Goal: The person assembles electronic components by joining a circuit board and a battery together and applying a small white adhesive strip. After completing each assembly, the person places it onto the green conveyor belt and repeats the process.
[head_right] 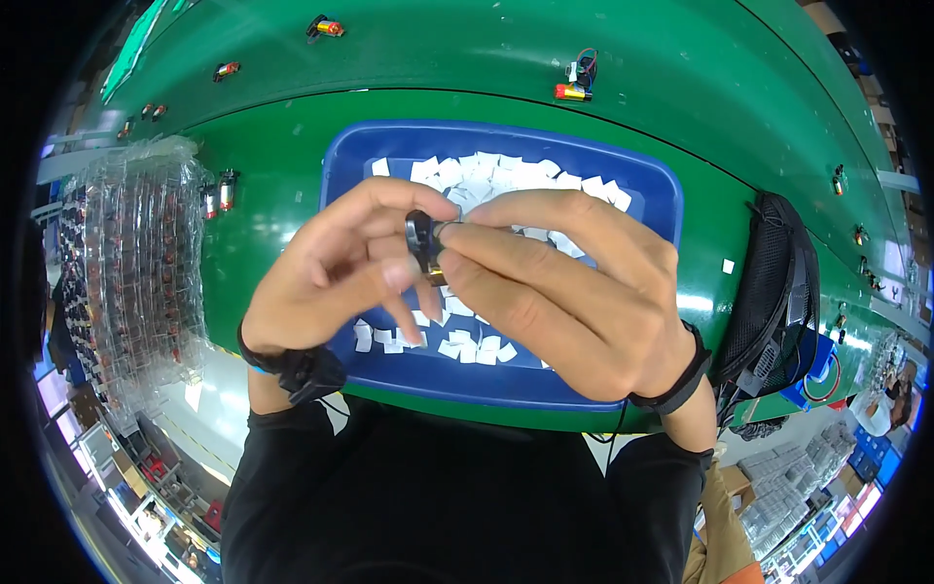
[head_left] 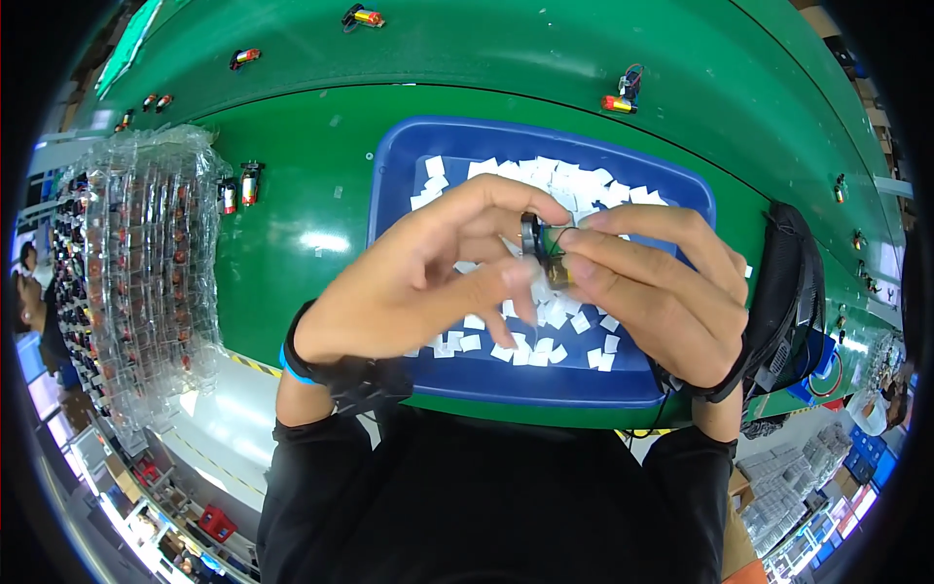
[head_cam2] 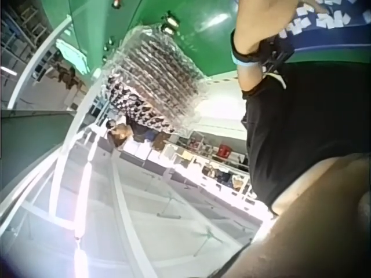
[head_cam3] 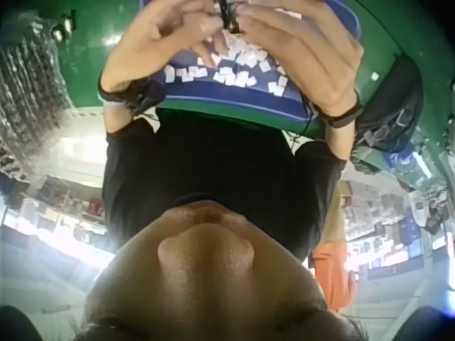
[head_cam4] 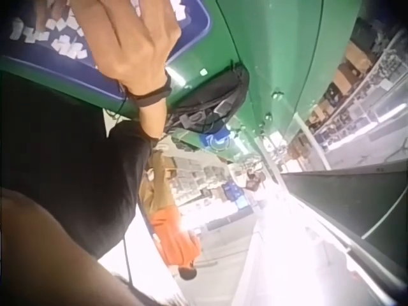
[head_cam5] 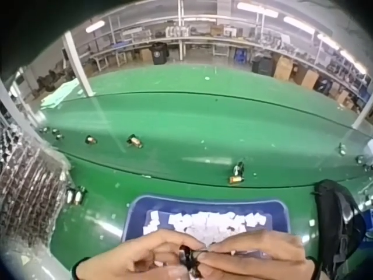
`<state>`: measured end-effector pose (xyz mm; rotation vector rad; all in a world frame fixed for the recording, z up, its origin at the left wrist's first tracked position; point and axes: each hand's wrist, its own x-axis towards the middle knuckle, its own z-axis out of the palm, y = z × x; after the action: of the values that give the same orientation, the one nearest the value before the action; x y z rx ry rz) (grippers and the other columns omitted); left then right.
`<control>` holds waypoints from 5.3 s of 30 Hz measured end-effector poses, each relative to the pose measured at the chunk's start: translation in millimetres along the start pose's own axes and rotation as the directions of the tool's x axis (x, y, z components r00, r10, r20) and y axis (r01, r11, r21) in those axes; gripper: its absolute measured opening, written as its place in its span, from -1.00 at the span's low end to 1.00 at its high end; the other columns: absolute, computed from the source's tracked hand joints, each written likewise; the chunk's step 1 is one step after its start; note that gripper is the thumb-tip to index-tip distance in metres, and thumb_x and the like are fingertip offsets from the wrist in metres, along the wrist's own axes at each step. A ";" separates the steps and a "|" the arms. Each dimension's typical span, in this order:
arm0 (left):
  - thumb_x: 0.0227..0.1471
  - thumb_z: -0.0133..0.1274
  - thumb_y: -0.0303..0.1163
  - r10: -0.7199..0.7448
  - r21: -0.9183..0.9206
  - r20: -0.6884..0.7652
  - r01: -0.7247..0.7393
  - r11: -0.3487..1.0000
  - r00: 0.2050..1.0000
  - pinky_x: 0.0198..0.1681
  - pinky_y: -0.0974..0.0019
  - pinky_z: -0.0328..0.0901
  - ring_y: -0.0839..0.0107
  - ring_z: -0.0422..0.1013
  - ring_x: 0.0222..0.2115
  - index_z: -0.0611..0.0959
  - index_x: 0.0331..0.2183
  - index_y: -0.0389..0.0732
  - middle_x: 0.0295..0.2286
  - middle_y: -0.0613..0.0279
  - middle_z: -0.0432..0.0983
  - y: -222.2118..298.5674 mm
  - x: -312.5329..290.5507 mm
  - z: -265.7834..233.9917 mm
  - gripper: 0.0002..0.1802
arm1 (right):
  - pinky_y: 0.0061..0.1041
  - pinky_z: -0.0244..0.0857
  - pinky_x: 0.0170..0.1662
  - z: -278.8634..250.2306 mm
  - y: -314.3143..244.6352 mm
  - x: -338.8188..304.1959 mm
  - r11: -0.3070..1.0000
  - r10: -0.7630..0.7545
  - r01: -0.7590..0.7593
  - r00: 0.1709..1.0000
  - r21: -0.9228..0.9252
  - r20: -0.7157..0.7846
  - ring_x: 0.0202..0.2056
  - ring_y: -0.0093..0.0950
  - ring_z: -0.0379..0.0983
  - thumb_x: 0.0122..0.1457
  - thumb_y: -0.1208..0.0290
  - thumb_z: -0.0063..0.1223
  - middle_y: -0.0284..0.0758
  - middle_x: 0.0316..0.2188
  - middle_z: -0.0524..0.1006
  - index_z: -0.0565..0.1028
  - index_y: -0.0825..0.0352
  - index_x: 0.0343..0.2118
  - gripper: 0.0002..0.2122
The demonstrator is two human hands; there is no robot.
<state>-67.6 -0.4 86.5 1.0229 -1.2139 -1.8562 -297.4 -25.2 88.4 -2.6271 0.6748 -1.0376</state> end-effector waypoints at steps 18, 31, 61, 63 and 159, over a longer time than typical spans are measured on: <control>0.13 0.11 -0.64 0.033 -0.036 -0.008 -0.033 0.999 0.999 -0.23 0.30 0.59 0.36 0.51 -0.15 0.49 0.00 -0.39 -0.09 0.08 0.50 -20.2 7.6 6.7 -0.62 | -0.46 0.53 -0.28 -0.7 -13.9 1.6 0.975 0.053 -0.045 0.998 -0.219 0.032 -0.24 -0.32 0.60 -0.18 0.59 0.30 -0.28 -0.25 0.67 0.64 0.37 -0.32 -0.74; 0.07 0.22 -0.64 0.333 0.025 -0.145 -0.333 0.943 0.932 -0.26 0.38 0.59 0.34 0.58 -0.20 0.54 -0.02 -0.47 -0.09 -0.09 0.56 -26.2 4.6 7.3 -0.59 | -0.59 0.44 -0.39 -2.0 -10.5 -8.1 0.817 0.458 -0.468 0.882 0.337 0.114 -0.39 -0.48 0.60 0.04 0.53 0.39 -0.22 -0.41 0.62 0.53 0.45 -0.18 -0.70; 0.19 0.14 -0.06 -0.001 0.589 -0.174 0.105 0.801 0.985 -0.49 0.43 0.35 0.54 0.41 -0.40 0.61 -0.08 -0.27 -0.28 0.18 0.59 16.9 136.8 -114.3 -0.52 | -0.54 0.33 -0.50 -3.7 -11.5 -5.2 0.865 0.428 -0.415 0.903 0.282 0.018 -0.55 -0.48 0.52 0.17 0.45 0.24 -0.29 -0.52 0.61 0.62 0.37 -0.33 -0.90; 0.17 0.16 -0.03 0.057 0.844 -0.168 0.114 0.525 0.984 -0.46 0.47 0.31 0.57 0.39 -0.43 0.63 -0.13 -0.26 -0.25 0.22 0.58 6.8 164.6 -129.4 -0.53 | -0.53 0.33 -0.51 -8.9 -9.6 -7.6 0.907 0.369 -0.358 0.929 0.223 -0.010 -0.57 -0.44 0.51 0.16 0.43 0.25 -0.29 -0.53 0.60 0.62 0.36 -0.36 -0.89; 0.27 0.00 -0.46 0.345 0.095 -0.224 -0.332 0.939 0.912 -0.06 0.41 0.26 0.56 0.36 -0.17 0.47 -0.18 -0.24 -0.13 0.13 0.47 -22.8 3.3 21.6 -0.90 | -0.15 0.51 -0.05 8.3 -6.8 -0.3 0.954 0.045 -0.065 0.996 -0.291 -0.076 -0.26 -0.35 0.45 -0.22 0.60 0.30 -0.36 -0.37 0.57 0.59 0.29 -0.33 -0.71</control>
<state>-90.9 12.9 69.9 0.9624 -1.2154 -1.3974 -289.6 -18.7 84.9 -2.8104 0.9818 -1.0899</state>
